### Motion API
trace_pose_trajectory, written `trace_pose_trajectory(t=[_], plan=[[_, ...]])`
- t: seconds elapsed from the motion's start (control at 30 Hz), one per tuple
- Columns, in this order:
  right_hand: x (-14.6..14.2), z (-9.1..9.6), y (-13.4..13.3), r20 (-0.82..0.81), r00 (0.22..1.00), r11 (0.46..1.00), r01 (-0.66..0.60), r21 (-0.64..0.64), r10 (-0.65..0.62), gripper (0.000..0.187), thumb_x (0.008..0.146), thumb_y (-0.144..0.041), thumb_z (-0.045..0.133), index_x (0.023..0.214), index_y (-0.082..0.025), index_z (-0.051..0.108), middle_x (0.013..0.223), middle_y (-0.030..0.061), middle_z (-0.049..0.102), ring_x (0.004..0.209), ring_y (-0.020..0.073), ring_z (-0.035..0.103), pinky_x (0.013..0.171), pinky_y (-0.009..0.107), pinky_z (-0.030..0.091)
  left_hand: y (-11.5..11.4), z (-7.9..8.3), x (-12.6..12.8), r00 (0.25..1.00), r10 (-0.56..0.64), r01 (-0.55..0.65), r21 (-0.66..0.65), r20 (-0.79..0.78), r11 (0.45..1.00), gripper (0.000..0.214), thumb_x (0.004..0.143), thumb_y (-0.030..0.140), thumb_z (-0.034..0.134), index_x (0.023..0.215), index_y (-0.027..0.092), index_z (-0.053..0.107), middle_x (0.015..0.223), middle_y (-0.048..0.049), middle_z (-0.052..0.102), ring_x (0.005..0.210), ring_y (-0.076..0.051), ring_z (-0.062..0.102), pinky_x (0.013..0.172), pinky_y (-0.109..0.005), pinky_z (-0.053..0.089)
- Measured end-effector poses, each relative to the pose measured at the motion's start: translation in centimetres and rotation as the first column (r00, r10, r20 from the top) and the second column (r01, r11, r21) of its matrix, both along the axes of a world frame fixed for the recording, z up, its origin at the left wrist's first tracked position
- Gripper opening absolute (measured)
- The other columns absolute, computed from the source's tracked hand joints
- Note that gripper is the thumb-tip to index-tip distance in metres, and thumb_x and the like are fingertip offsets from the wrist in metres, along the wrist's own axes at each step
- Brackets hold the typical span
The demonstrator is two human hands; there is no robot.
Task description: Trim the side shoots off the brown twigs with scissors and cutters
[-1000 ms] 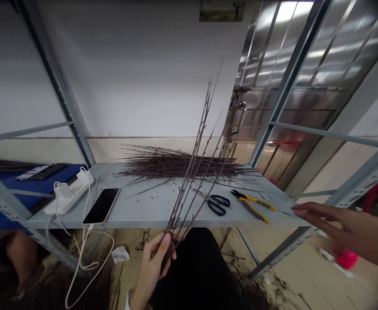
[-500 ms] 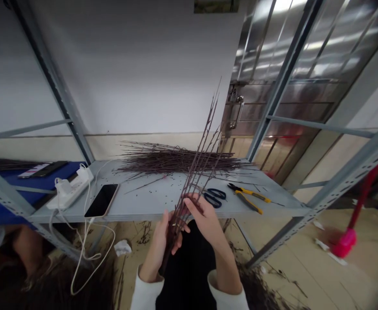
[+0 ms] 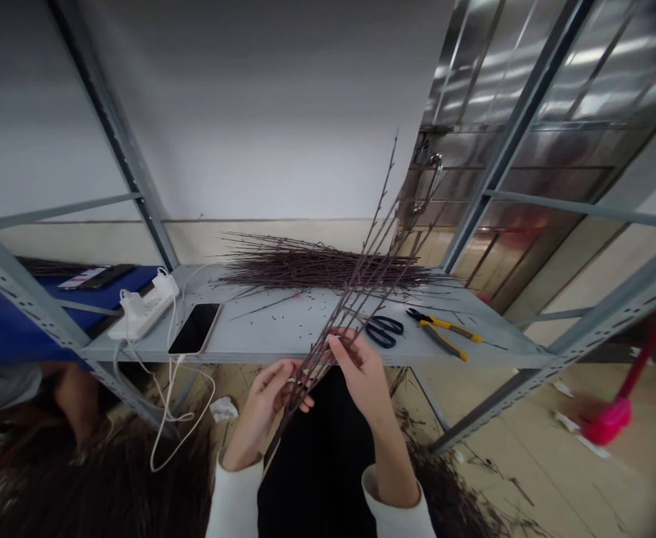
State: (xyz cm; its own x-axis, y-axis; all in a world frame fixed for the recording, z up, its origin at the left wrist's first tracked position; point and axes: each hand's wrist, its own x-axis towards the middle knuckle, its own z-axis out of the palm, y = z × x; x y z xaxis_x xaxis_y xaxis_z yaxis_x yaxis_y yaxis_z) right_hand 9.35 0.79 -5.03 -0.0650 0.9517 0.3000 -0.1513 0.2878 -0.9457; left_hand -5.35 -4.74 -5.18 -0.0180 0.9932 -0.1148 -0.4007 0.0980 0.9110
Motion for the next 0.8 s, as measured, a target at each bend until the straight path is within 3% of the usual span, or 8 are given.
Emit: trace_pose_trajectory(t=[0.23, 0.37, 0.6, 0.8], plan=[[-0.2, -0.2, -0.4, -0.011, 1.0, 0.999, -0.001, -0.041, 0.0, 0.029, 0.081, -0.045, 0.064, 0.093, -0.018, 0.064, 0.076, 0.001, 0.065, 0.066, 0.0147, 0.06, 0.064, 0.026, 0.05, 0.3, -0.4, 0.1, 0.988, 0.067, -0.061, 0.051, -0.136, 0.997, 0.03, 0.067, 0.037, 0.078, 0.084, 0.016, 0.064, 0.066, 0.0029, 0.064, 0.05, -0.011, 0.061, 0.047, -0.02, 0.045], [-0.4, -0.5, -0.6, -0.013, 0.999, 0.997, 0.03, -0.068, -0.031, 0.029, 0.078, -0.042, 0.068, 0.093, -0.017, 0.064, 0.073, 0.0001, 0.064, 0.063, 0.014, 0.059, 0.062, 0.026, 0.049, 0.9, -0.9, 0.5, 0.964, 0.183, -0.166, 0.103, -0.193, 0.981, 0.031, 0.066, 0.042, 0.078, 0.068, 0.015, 0.063, 0.058, 0.004, 0.058, 0.052, -0.009, 0.052, 0.052, -0.02, 0.042], [-0.9, -1.3, -0.2, -0.164, 0.984, 0.988, 0.045, -0.147, -0.069, 0.034, 0.074, -0.047, 0.07, 0.086, -0.016, 0.063, 0.069, 0.0009, 0.067, 0.05, 0.0108, 0.056, 0.049, 0.023, 0.047, 1.1, -1.2, 1.1, 0.927, 0.364, -0.347, 0.167, -0.089, 0.923, 0.031, 0.068, 0.042, 0.076, 0.066, 0.017, 0.059, 0.055, 0.0075, 0.046, 0.052, -0.007, 0.038, 0.051, -0.018, 0.032], [-1.0, -1.6, 0.1, -0.235, 0.968, 0.984, 0.052, -0.172, -0.092, 0.036, 0.073, -0.051, 0.07, 0.08, -0.018, 0.058, 0.069, 0.0019, 0.07, 0.044, 0.01, 0.054, 0.044, 0.023, 0.043, 1.7, -1.8, 1.7, 0.872, 0.487, -0.489, 0.143, 0.049, 0.861, 0.036, 0.061, 0.047, 0.079, 0.068, 0.019, 0.057, 0.061, 0.0066, 0.047, 0.055, -0.007, 0.041, 0.053, -0.018, 0.036]])
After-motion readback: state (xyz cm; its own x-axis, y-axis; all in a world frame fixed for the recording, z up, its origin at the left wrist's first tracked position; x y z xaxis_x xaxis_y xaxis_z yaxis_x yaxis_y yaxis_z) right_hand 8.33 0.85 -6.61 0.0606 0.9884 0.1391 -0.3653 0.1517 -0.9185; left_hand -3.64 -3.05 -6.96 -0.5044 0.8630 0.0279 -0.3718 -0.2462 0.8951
